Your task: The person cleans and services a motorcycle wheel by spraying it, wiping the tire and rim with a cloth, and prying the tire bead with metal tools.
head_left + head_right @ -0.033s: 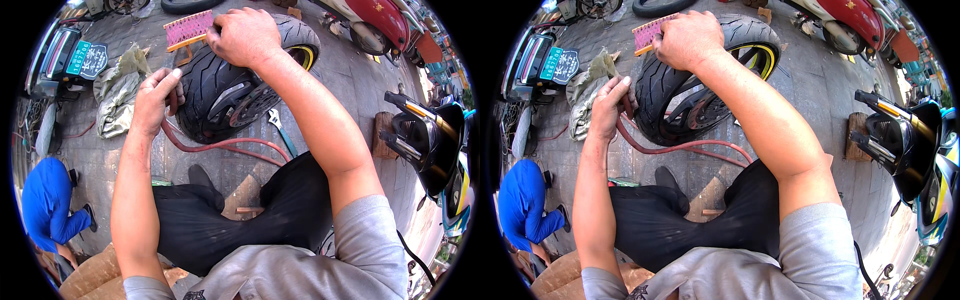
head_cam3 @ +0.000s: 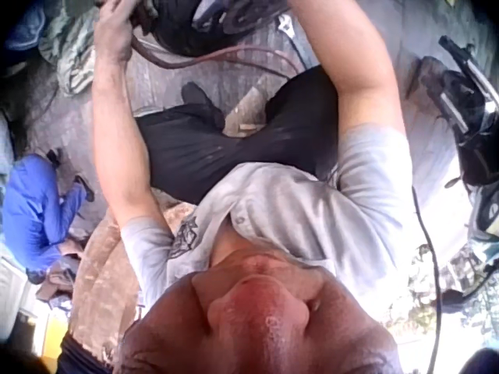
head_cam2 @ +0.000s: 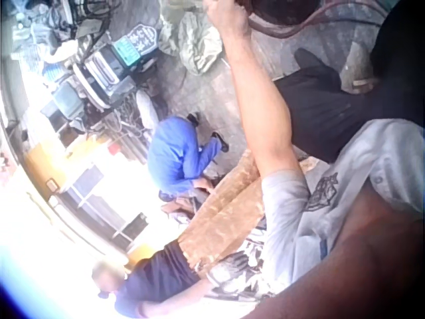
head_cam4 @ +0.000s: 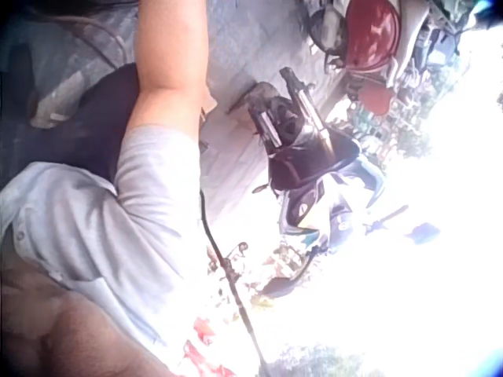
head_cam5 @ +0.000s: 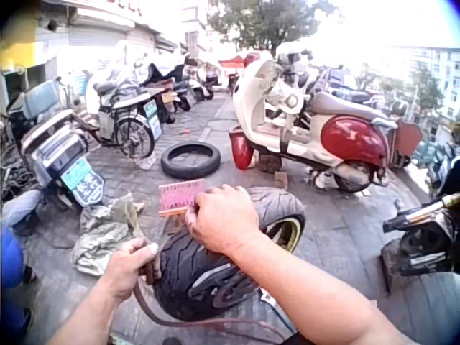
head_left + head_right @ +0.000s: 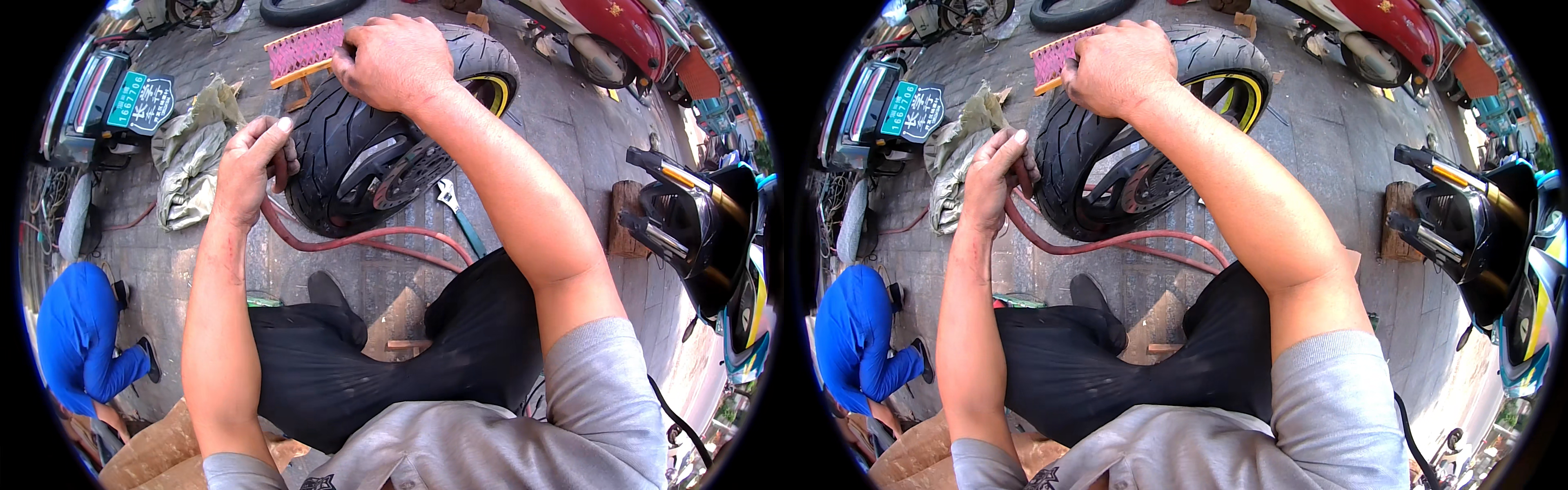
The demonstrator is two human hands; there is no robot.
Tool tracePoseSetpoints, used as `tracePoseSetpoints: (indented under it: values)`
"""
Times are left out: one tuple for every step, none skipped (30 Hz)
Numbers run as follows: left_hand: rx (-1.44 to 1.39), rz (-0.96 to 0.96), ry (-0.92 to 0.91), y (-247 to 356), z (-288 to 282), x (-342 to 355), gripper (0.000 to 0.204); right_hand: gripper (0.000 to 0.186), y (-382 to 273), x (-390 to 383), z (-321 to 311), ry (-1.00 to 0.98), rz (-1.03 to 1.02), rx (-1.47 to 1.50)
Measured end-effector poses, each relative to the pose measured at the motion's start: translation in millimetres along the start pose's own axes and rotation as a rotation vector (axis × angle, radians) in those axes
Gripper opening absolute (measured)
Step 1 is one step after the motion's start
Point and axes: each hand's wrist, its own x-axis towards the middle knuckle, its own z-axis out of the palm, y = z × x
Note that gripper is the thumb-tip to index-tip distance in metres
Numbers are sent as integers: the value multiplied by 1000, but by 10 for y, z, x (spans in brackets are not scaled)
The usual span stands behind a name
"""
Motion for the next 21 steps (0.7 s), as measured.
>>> tracePoseSetpoints:
  values:
    - [-27,24,45,3,62,-8,32,41,14,-1,-5,-10,5,7]
    - [-27,17,38,14,73,-13,32,42,18,-15,-5,46,-16,-7]
    - [-28,10,32,20,65,-12,31,42,26,-18,-8,38,-11,-10]
    - [-28,3,26,24,62,-7,31,42,30,-22,-11,31,-6,-13]
    - [-25,0,31,27,61,-12,31,42,22,-18,-14,22,-3,-13]
    - [-23,-2,36,27,64,-14,31,42,23,-10,4,24,-4,-2]
    - [-21,-5,41,24,69,-13,31,42,27,-10,9,11,-3,6]
    - [-28,-9,52,21,78,-7,30,42,20,-18,-19,-2,-2,12]
    - [-33,-9,46,22,84,-4,31,42,22,-20,-40,-15,-1,18]
    - [-37,-9,40,22,86,-3,31,41,34,-17,-40,-12,-5,18]
    - [-40,-9,36,22,78,-9,32,41,39,-15,-46,-16,-2,26]
    - [-38,-6,24,14,60,-15,33,40,42,-15,-55,-20,1,34]
    - [-38,-8,22,15,50,-20,33,40,46,-14,-58,-24,4,42]
    - [-38,-11,19,21,41,-24,33,40,41,-10,-64,-14,9,50]
    - [-38,-14,17,26,31,-28,33,40,47,-4,-73,-31,11,61]
    - [-39,-17,21,29,18,-31,33,40,56,-1,-83,-49,13,71]
    - [-47,-21,29,48,31,-41,32,40,69,-2,-103,-68,16,79]
    - [-54,-25,36,73,46,-58,32,40,80,-11,-103,-51,17,81]
    - [-62,-30,43,91,57,-64,32,40,90,-25,-87,-35,17,83]
    - [-62,-21,50,69,7,-43,31,40,96,-29,-76,-17,17,87]
    - [-80,-15,55,50,-25,-35,31,40,107,-27,-67,-13,20,93]
